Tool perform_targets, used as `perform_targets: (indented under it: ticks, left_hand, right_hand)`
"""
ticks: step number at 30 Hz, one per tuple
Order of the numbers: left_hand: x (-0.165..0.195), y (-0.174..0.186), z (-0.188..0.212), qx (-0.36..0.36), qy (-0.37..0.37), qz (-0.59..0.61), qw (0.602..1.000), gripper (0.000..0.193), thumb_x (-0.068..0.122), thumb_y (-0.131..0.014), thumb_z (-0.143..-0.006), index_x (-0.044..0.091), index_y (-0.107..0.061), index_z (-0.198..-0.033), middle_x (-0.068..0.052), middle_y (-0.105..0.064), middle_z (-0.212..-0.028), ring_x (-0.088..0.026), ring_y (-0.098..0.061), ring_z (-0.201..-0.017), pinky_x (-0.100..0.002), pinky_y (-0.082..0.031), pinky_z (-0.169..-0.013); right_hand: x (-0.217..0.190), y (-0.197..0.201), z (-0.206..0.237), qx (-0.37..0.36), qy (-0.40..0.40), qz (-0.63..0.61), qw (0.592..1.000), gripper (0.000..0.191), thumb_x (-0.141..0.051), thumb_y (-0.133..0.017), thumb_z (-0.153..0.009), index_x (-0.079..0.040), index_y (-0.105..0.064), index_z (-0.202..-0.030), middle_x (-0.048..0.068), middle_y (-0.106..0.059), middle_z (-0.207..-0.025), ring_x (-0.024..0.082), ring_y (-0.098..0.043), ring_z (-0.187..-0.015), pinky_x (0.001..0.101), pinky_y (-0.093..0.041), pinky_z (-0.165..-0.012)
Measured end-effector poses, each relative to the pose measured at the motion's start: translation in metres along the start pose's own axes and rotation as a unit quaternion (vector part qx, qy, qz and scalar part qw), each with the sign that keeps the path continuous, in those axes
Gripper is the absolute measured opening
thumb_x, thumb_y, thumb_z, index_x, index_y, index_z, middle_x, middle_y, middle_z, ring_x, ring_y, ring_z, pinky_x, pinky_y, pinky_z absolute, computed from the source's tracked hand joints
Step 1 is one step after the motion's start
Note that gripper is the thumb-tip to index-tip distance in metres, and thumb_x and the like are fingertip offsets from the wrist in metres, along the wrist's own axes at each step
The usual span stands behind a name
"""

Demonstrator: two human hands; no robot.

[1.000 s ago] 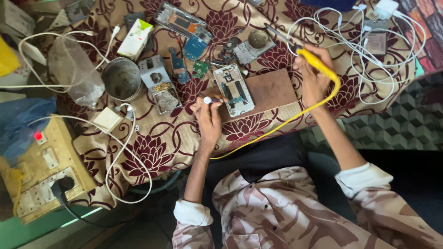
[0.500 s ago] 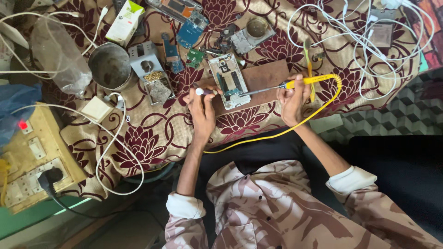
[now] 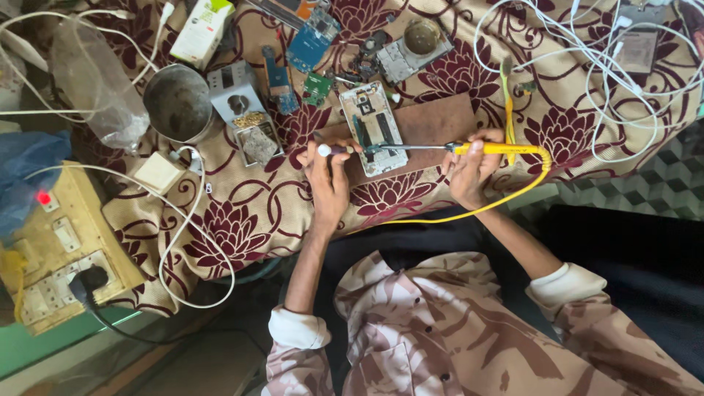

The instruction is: The person solders a small electronic component onto a circuit board using a soldering iron and solder wire. They hold the component in place with one hand while applying heat and solder with the other.

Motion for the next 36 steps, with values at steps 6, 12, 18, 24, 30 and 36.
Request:
perform_targets:
  ticks: [6,12,18,24,30,36]
  left_hand:
    - [-0.0042,-0.0032,0.0004,-0.002,0.039,0.053,0.998,0.01,0.006,-0.049,-0.107,0.007,-0.055,-0.099,-0.005,-0.069,-0.105,-0.02,-0.063,-0.092,-0.033,-0.047,-0.082]
    - [-0.0017,-0.0022,-0.0037,-0.006,0.002,-0.03,1.0,0.011,0.003,-0.05,-0.104,0.007,-0.056,-0.097,-0.005,-0.072,-0.101,-0.021,-0.053,-0.088,-0.038,-0.034,-0.087]
    - [-0.0012,-0.0018,-0.0037,-0.009,0.009,-0.018,1.0,0.01,0.004,-0.05,-0.104,0.008,-0.056,-0.097,-0.004,-0.071,-0.103,-0.02,-0.054,-0.088,-0.037,-0.034,-0.088]
    - [-0.0021,-0.0024,-0.003,-0.005,0.014,0.012,1.0,0.012,0.001,-0.048,-0.105,0.006,-0.055,-0.097,-0.007,-0.067,-0.104,-0.019,-0.066,-0.093,-0.034,-0.042,-0.085]
    - [-0.0041,-0.0046,-0.0012,0.0,0.042,0.065,0.997,0.011,0.003,-0.048,-0.107,0.007,-0.053,-0.097,-0.007,-0.062,-0.104,-0.018,-0.071,-0.097,-0.031,-0.049,-0.081]
    - [-0.0049,-0.0031,-0.001,-0.005,0.007,-0.031,0.999,0.013,0.006,-0.05,-0.106,0.007,-0.057,-0.096,-0.004,-0.071,-0.099,-0.017,-0.053,-0.081,-0.036,-0.034,-0.082]
  right_hand:
    - [-0.0041,-0.0039,-0.0019,-0.046,0.04,0.038,0.997,0.021,-0.028,-0.042,-0.116,-0.008,-0.035,-0.116,0.006,-0.041,-0.096,0.01,-0.047,-0.067,0.0297,-0.052,-0.054]
    - [-0.0019,-0.0048,-0.0023,-0.06,0.031,0.035,0.997,0.019,-0.024,-0.041,-0.116,-0.006,-0.035,-0.116,0.007,-0.043,-0.09,0.012,-0.047,-0.068,0.0305,-0.052,-0.054]
    - [0.0011,-0.0044,-0.0013,-0.074,0.037,0.054,0.995,0.018,-0.02,-0.042,-0.115,-0.003,-0.034,-0.114,0.008,-0.044,-0.089,0.013,-0.05,-0.068,0.032,-0.054,-0.059]
    - [0.0028,-0.0038,-0.0016,-0.073,0.04,0.064,0.995,0.017,-0.018,-0.044,-0.115,-0.003,-0.035,-0.114,0.008,-0.045,-0.091,0.013,-0.05,-0.068,0.0313,-0.053,-0.059]
    - [0.0024,-0.0048,-0.0004,-0.068,0.053,0.065,0.994,0.019,-0.019,-0.044,-0.115,-0.003,-0.034,-0.113,0.01,-0.045,-0.094,0.011,-0.047,-0.068,0.0291,-0.051,-0.058]
    - [-0.0046,-0.0074,-0.0023,-0.086,0.088,0.093,0.988,0.017,-0.019,-0.043,-0.115,-0.004,-0.035,-0.112,0.007,-0.047,-0.087,0.008,-0.045,-0.062,0.0242,-0.045,-0.054]
Point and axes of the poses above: each hand's wrist, its own z-axis away from the middle knuckle, its own y-axis out of the back of the hand, x = y × z, the point moved 3 cm from there along -z, towards the middle knuckle
